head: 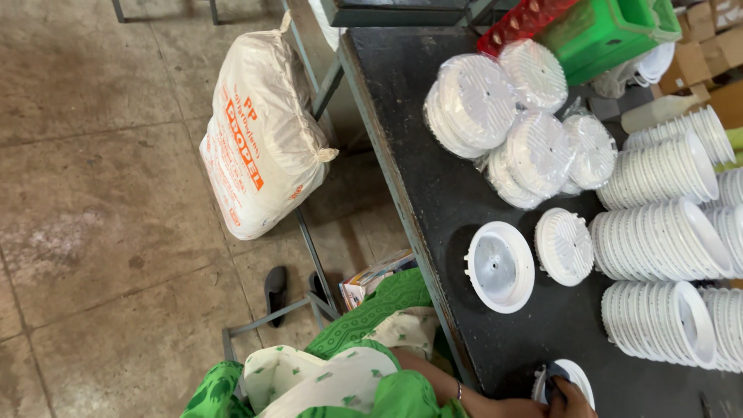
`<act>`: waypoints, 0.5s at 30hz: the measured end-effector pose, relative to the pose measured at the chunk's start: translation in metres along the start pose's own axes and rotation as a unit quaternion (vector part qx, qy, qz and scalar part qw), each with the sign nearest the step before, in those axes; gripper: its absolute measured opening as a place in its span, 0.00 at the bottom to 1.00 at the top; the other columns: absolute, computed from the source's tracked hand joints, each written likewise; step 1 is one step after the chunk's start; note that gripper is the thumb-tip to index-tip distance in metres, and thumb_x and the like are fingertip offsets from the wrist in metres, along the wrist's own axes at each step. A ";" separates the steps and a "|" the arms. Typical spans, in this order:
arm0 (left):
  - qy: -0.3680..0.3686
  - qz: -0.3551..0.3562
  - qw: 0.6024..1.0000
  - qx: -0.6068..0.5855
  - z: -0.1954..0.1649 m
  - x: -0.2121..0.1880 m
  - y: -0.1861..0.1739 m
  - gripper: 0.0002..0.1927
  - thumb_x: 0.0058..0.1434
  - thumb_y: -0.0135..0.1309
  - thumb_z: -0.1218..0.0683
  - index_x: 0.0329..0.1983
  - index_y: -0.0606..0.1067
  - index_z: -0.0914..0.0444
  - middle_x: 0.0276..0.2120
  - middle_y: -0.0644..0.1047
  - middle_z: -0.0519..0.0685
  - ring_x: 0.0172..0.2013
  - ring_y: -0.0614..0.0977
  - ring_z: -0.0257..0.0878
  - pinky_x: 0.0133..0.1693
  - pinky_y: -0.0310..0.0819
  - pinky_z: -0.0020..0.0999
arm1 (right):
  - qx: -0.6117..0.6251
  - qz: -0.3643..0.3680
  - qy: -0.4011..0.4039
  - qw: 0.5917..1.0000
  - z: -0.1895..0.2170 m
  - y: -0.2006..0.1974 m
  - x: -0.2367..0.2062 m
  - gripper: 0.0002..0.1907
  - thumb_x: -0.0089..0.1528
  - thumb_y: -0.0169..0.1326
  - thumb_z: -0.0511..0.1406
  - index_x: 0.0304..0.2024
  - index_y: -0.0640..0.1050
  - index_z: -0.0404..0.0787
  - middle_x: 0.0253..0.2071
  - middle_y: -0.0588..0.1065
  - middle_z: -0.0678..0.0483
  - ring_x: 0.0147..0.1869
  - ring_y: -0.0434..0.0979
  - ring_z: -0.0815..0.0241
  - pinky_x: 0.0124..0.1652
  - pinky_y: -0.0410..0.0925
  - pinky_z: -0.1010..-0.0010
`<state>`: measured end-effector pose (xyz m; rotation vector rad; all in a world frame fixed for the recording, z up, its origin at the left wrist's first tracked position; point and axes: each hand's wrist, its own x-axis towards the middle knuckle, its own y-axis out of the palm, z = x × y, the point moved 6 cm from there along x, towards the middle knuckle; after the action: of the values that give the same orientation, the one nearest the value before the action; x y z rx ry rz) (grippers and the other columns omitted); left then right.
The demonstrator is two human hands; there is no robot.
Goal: The person picks small black screws from the workbench and presses them into holes on round white plastic light fixture covers. They stack finished covers, wrap some in plastic film, and wipe the covers with a cloth.
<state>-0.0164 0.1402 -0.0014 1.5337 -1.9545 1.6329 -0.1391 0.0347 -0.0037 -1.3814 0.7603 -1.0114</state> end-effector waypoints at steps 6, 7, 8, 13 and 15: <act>0.048 -0.001 0.999 -0.015 -0.016 -0.007 0.007 0.12 0.51 0.52 0.51 0.33 0.79 0.62 0.39 0.81 0.53 0.46 0.81 0.47 0.55 0.72 0.40 | -0.098 0.087 0.176 0.976 0.008 -0.002 -0.020 0.23 0.58 0.52 0.34 0.56 0.81 0.52 0.58 0.78 0.54 0.59 0.79 0.45 0.58 0.70 0.56; 0.064 -0.003 0.998 -0.020 -0.020 -0.008 0.006 0.12 0.51 0.52 0.51 0.33 0.79 0.62 0.39 0.81 0.53 0.47 0.81 0.47 0.55 0.72 0.40 | -0.105 0.088 0.163 0.977 0.016 -0.005 -0.023 0.21 0.60 0.51 0.35 0.56 0.81 0.50 0.57 0.78 0.52 0.59 0.79 0.45 0.57 0.71 0.56; 0.082 -0.007 0.996 -0.028 -0.025 -0.009 0.005 0.13 0.51 0.52 0.51 0.33 0.80 0.63 0.39 0.81 0.53 0.47 0.81 0.48 0.55 0.72 0.40 | -0.112 0.089 0.155 0.978 0.024 -0.009 -0.028 0.19 0.62 0.51 0.35 0.55 0.81 0.49 0.56 0.78 0.51 0.58 0.79 0.44 0.57 0.71 0.55; 0.152 -0.006 0.987 -0.060 -0.050 -0.031 -0.006 0.14 0.52 0.53 0.52 0.36 0.80 0.64 0.42 0.81 0.54 0.50 0.81 0.48 0.59 0.71 0.43 | -0.067 -0.017 0.138 0.988 0.073 -0.038 -0.054 0.20 0.59 0.46 0.28 0.51 0.80 0.45 0.51 0.77 0.50 0.54 0.76 0.43 0.52 0.70 0.55; 0.156 0.024 0.986 -0.051 -0.050 -0.038 -0.012 0.16 0.51 0.54 0.51 0.38 0.80 0.65 0.44 0.81 0.55 0.52 0.80 0.48 0.63 0.68 0.47 | -0.053 -0.022 0.158 0.986 0.088 -0.046 -0.060 0.19 0.58 0.46 0.27 0.48 0.80 0.43 0.48 0.77 0.51 0.52 0.76 0.45 0.51 0.70 0.55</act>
<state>-0.0121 0.2035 0.0001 1.1226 -1.8838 1.6469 -0.0904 0.1299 0.0414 -1.3498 1.0329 -1.2581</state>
